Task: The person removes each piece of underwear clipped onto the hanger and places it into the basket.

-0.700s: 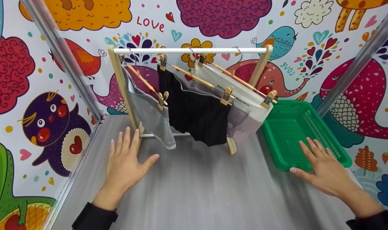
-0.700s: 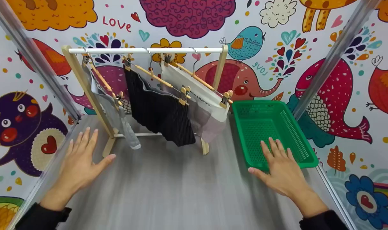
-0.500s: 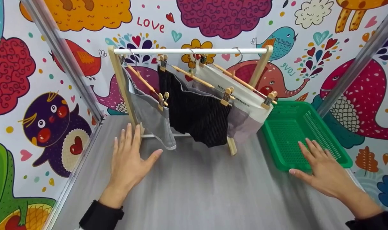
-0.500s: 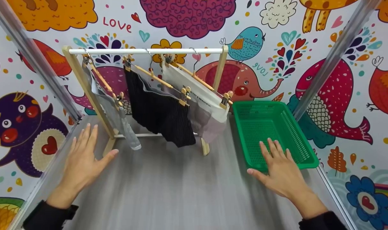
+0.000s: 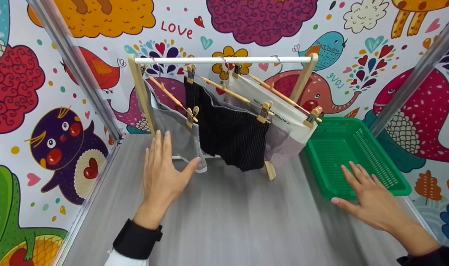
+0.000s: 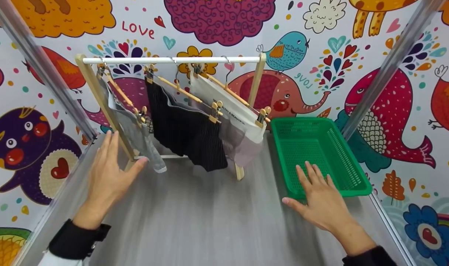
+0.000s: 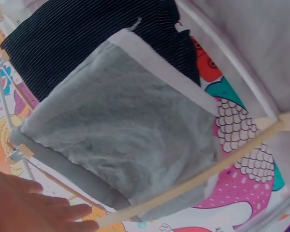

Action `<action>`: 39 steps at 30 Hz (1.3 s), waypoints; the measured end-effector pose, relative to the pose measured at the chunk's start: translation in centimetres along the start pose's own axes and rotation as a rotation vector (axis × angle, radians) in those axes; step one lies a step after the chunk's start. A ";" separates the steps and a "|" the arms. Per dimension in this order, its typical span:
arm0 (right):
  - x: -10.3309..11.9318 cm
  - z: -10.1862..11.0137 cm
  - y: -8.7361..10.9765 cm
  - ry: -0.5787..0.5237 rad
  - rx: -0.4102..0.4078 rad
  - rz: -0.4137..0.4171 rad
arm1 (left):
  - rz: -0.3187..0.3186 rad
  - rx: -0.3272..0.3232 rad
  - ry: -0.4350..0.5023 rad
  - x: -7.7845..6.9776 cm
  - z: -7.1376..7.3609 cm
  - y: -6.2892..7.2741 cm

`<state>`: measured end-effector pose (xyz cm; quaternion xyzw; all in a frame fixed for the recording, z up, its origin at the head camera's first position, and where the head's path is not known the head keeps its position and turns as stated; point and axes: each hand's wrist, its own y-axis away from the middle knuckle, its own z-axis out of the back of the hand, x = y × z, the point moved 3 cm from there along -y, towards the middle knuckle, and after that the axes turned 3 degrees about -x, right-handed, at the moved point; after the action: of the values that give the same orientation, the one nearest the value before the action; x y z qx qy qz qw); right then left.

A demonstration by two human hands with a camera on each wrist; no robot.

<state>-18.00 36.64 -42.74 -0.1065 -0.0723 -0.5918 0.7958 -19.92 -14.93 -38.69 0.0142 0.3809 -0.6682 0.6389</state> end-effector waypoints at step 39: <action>1.9 -0.7 -0.1 0.014 -0.011 0.040 | 0.018 -0.311 0.125 -5.5 0.1 -7.2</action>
<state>-17.58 34.71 -42.95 -0.1081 -0.0616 -0.5768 0.8074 -25.04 -11.12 -32.30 -0.0398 0.5187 -0.5935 0.6141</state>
